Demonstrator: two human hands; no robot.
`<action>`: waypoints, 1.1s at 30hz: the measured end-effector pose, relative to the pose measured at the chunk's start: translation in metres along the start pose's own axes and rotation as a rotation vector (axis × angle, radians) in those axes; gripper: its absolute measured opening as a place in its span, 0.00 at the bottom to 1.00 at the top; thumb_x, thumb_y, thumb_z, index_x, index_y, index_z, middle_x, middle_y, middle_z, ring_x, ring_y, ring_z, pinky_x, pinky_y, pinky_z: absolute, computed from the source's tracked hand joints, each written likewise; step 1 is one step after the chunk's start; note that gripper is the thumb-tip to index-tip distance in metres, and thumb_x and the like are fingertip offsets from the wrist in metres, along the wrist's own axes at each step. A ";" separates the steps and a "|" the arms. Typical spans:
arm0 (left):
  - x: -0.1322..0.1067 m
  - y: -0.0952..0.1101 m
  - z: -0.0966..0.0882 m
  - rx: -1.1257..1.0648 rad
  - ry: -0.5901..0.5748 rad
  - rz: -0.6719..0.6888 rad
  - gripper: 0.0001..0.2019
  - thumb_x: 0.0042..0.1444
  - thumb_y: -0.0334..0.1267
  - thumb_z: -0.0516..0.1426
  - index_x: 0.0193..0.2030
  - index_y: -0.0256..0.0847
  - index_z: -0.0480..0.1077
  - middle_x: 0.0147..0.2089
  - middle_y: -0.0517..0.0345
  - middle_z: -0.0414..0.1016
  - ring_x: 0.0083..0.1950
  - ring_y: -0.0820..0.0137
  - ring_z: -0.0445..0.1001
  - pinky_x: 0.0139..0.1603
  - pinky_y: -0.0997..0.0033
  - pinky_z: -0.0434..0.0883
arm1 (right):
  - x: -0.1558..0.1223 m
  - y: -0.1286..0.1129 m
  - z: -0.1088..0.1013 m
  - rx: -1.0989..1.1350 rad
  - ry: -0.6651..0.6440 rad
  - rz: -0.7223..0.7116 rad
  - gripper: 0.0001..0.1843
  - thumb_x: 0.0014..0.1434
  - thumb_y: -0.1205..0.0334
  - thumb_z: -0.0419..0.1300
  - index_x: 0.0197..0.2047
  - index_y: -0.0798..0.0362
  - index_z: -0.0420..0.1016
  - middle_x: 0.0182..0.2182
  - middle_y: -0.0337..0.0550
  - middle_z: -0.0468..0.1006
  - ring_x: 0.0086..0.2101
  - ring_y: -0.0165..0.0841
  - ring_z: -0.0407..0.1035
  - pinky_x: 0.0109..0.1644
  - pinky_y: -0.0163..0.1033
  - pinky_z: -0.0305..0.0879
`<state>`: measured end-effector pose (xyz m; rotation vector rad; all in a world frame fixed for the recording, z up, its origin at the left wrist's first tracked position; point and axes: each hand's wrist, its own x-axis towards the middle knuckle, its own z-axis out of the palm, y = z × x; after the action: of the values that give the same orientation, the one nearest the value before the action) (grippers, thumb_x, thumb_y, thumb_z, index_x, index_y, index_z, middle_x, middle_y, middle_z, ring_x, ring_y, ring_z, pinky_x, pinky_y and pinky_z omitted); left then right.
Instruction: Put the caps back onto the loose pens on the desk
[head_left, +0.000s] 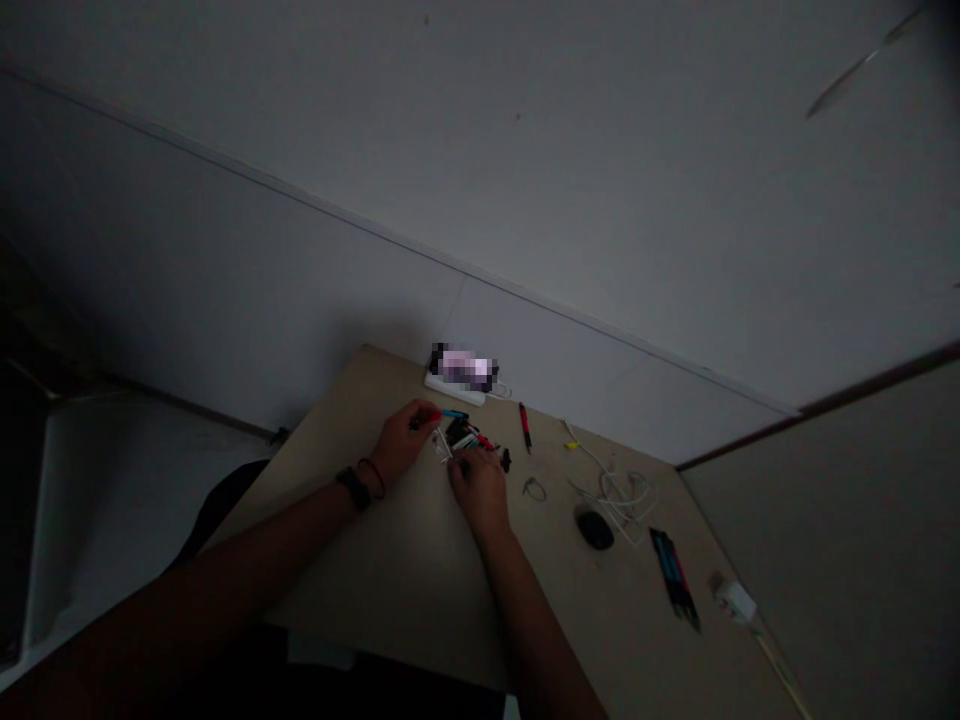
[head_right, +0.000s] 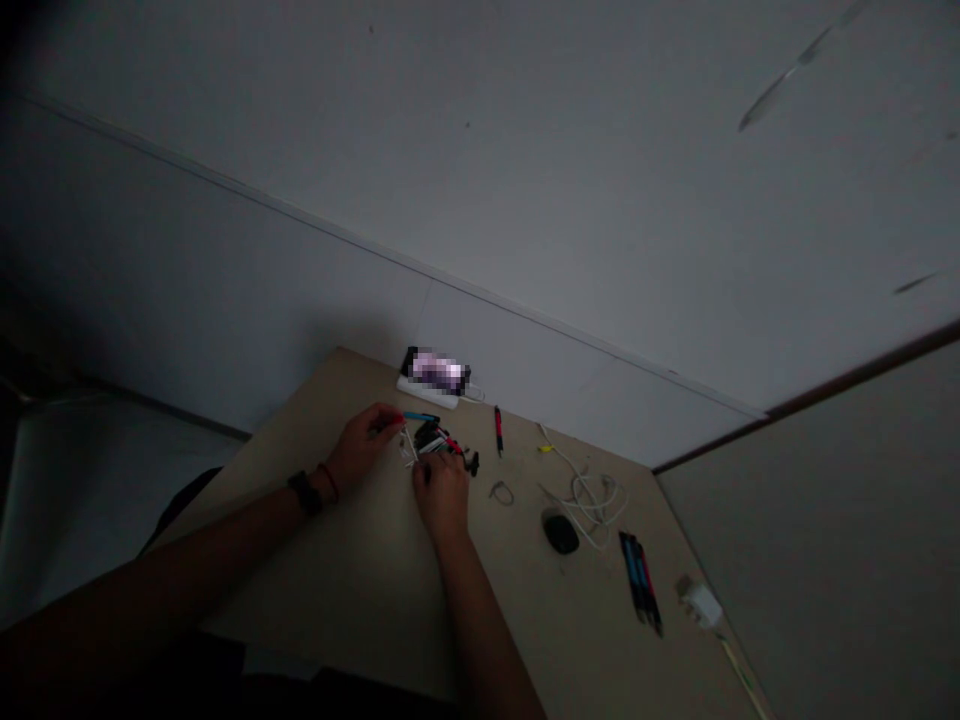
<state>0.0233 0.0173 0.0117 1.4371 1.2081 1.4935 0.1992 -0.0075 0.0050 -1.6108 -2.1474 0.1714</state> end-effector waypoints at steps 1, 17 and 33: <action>0.000 0.000 0.000 -0.002 0.001 -0.002 0.08 0.58 0.42 0.59 0.40 0.40 0.73 0.41 0.53 0.79 0.43 0.64 0.76 0.48 0.63 0.72 | 0.000 0.000 0.000 -0.004 0.003 0.004 0.11 0.62 0.63 0.58 0.41 0.52 0.82 0.39 0.49 0.82 0.45 0.44 0.71 0.53 0.45 0.64; -0.002 0.001 0.002 -0.039 -0.037 -0.038 0.11 0.58 0.45 0.60 0.42 0.40 0.73 0.41 0.53 0.79 0.42 0.65 0.77 0.46 0.65 0.73 | -0.001 0.005 0.002 -0.050 0.069 0.093 0.10 0.61 0.56 0.60 0.33 0.50 0.79 0.36 0.51 0.79 0.43 0.45 0.71 0.49 0.46 0.65; -0.004 -0.003 0.003 -0.045 -0.044 -0.032 0.11 0.58 0.44 0.60 0.43 0.40 0.73 0.42 0.54 0.79 0.42 0.66 0.77 0.45 0.66 0.73 | -0.004 0.005 0.002 -0.130 0.057 0.118 0.10 0.62 0.59 0.58 0.36 0.51 0.81 0.41 0.54 0.79 0.45 0.48 0.69 0.47 0.48 0.63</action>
<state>0.0265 0.0152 0.0079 1.4076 1.1591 1.4515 0.2038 -0.0096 0.0006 -1.7942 -2.0589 0.0223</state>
